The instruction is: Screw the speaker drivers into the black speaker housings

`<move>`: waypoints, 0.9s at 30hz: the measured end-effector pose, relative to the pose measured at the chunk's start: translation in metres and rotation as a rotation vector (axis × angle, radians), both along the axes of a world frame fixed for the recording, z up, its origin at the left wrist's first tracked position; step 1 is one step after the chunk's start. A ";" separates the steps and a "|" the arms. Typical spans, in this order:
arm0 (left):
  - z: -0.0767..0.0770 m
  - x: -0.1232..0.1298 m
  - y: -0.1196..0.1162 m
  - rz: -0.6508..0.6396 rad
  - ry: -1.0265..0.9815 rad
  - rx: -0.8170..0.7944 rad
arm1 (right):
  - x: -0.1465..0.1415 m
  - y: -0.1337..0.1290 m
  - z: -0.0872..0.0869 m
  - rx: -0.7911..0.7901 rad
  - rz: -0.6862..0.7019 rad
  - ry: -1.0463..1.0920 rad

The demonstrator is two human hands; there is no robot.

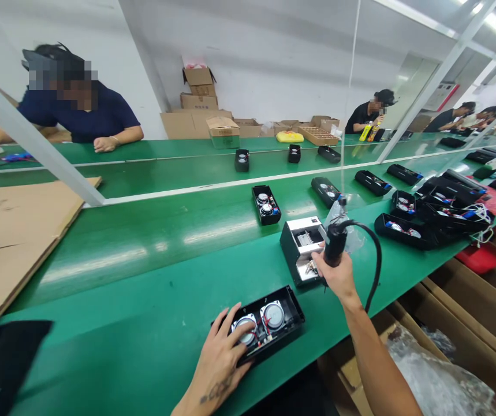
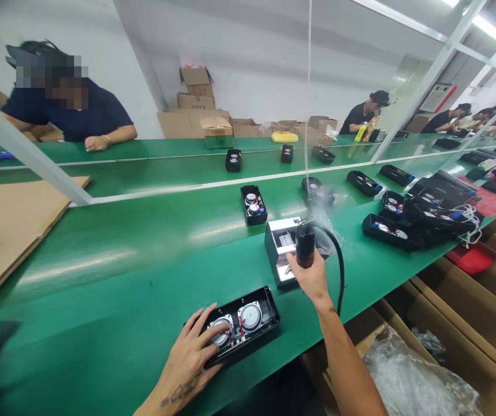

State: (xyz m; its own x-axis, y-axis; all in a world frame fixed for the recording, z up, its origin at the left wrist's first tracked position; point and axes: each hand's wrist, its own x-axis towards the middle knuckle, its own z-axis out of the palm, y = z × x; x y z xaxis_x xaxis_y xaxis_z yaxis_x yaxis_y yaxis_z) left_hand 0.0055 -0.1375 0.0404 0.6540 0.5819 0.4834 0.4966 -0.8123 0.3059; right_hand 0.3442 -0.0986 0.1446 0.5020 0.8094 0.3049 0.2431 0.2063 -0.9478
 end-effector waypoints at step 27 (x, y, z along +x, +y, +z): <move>-0.001 0.000 -0.005 0.018 0.096 -0.002 | -0.104 -0.078 -0.022 0.252 0.388 0.302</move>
State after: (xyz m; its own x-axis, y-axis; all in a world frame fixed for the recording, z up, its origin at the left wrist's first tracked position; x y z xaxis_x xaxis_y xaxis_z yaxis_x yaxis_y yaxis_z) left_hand 0.0053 -0.1421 0.0396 0.6868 0.5945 0.4181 0.5378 -0.8027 0.2578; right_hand 0.2398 -0.1769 0.1223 0.2768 0.8726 0.4023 -0.1705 0.4567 -0.8732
